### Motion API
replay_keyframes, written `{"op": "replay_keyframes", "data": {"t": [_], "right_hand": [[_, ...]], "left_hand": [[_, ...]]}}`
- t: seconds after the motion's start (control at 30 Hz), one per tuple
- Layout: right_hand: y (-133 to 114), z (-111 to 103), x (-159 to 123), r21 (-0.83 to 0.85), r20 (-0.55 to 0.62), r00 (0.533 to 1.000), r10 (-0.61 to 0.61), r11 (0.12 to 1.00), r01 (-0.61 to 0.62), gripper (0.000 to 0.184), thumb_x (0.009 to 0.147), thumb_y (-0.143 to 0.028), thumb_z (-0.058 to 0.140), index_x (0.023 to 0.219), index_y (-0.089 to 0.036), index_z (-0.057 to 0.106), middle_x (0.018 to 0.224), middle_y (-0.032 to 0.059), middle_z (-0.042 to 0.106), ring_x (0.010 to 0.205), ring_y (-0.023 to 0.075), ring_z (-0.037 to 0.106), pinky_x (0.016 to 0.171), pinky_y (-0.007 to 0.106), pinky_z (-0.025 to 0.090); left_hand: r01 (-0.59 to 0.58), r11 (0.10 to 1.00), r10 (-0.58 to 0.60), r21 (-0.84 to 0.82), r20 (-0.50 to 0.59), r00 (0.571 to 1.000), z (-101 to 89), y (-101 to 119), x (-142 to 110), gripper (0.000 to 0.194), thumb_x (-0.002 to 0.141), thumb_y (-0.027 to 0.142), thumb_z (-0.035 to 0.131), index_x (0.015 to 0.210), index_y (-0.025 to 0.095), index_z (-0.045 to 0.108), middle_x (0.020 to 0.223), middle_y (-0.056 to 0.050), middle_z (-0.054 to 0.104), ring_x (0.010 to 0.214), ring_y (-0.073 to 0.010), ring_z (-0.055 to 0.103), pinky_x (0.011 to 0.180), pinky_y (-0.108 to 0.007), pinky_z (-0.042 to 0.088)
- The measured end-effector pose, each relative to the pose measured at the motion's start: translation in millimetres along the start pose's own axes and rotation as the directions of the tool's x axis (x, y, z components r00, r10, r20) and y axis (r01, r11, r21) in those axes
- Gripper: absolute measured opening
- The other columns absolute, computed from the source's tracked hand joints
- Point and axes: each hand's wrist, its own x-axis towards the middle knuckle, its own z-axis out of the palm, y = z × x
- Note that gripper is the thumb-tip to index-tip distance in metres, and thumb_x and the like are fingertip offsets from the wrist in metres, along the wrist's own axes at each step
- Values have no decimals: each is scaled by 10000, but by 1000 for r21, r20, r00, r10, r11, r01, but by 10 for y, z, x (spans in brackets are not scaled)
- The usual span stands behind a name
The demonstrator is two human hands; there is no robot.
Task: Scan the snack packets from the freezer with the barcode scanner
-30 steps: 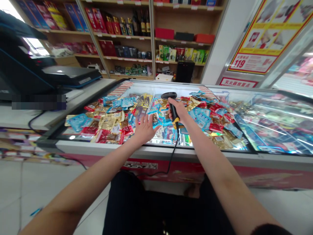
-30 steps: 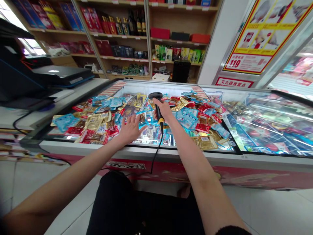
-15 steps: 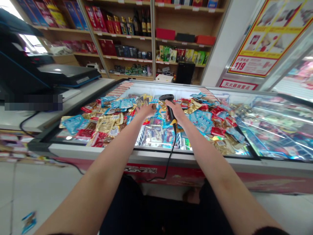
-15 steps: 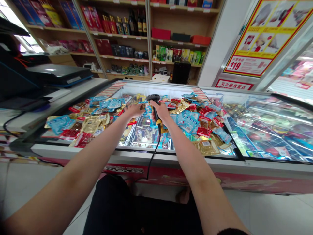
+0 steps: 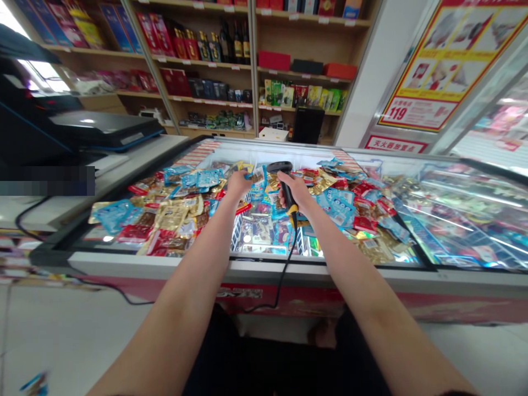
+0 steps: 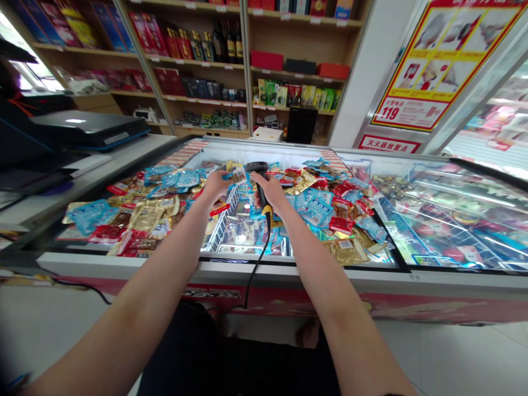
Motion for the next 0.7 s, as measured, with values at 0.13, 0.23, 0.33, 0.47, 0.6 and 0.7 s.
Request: {"op": "replay_keyframes", "data": {"t": [0.13,0.23,0.33,0.47,0.6,0.7], "right_hand": [[-15,-11,-23,-9,7,1000,-13,1000,14,353,963,-508,735,861,-221,557,485,-28,607,342,132,551,322,211,429],[-20,-24,-32,-5,10,1000,-6,1000,7,388,944,-549,749,864,-223,554,488,-29,611,337,126,539,325,211,428],[-25,-32,-42,3,17,1000,4,1000,-4,401,943,-569,745,876,-219,561,485,-26,613,332,125,531,326,215,431],[-35,-34,-71,4,24,999,22,1000,-22,385,969,-557,715,875,-213,568,481,-19,614,329,127,529,318,214,423],[-49,-25,-102,13,26,999,40,999,-40,396,967,-568,713,862,-217,562,478,-17,612,332,128,530,315,213,419],[-60,-15,-116,10,20,998,53,999,-53,406,962,-580,717,861,-218,564,475,-16,610,325,129,525,309,214,411]], "left_hand": [[51,995,-53,-85,-23,998,-103,161,-69,326,738,282,689,1019,146,778,840,-56,738,863,-256,683,774,-333,509],[23,987,-32,-157,-54,998,-126,208,-100,239,723,327,680,877,165,763,772,-31,704,818,-236,660,725,-307,489],[41,983,-55,-178,-73,996,-133,208,-112,185,709,329,675,793,172,727,729,-20,673,781,-218,634,696,-293,464],[57,982,-74,-183,-89,993,-135,189,-106,196,709,326,674,824,177,728,767,-26,694,809,-217,637,705,-285,462],[50,981,-69,-187,-93,993,-135,187,-112,219,719,309,663,866,168,744,793,-29,716,827,-220,646,728,-284,472],[55,983,-72,-176,-88,993,-140,195,-126,246,722,303,662,898,163,762,801,-29,728,840,-226,656,743,-285,483]]}}
